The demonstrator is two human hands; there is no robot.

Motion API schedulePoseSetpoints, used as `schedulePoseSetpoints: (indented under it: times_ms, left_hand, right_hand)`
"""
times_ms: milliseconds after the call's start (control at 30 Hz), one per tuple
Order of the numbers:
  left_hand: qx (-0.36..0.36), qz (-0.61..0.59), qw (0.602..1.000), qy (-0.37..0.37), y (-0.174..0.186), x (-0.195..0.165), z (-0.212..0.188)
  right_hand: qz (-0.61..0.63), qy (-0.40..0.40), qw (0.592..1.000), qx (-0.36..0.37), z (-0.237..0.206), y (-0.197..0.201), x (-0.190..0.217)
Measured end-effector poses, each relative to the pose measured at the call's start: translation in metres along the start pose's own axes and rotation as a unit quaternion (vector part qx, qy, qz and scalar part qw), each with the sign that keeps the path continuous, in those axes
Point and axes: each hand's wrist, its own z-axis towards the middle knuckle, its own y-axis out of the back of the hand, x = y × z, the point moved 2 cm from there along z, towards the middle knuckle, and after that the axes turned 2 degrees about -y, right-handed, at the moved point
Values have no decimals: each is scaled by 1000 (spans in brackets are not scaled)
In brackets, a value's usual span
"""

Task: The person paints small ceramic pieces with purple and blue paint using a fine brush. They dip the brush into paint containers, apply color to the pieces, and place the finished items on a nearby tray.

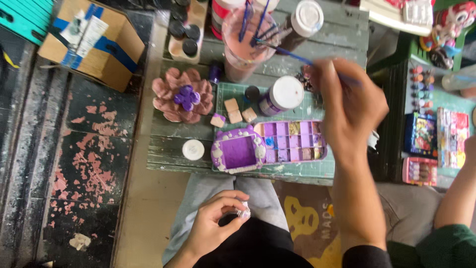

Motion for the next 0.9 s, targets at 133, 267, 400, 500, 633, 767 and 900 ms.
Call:
schedulePoseSetpoints:
  times_ms: [133,267,400,500,633,767,900]
  left_hand:
    - [-33,4,999,24,9,0,-3]
    - [-46,4,999,21,14,5,-4]
    - [-49,7,998,37,18,9,-10]
    - [-47,-4,998,30,23,12,-10]
    - [-48,22,998,28,22,12,-11]
    - [-24,-31,998,-55,15,5,-5]
    - [-25,-69,997,-9,11,3,-3]
  right_hand:
    - [-172,123,966,150,64,-33,23]
    - [-234,235,914,235,85,-56,17]
    - [-245,291,899,216,97,-60,0]
    - [-242,248,905,246,100,-60,-12]
    - [-221,259,913,226,106,-56,-16]
    - [-190,122,927,298,108,-58,-24]
    - [-217,259,908,247,106,-57,-24]
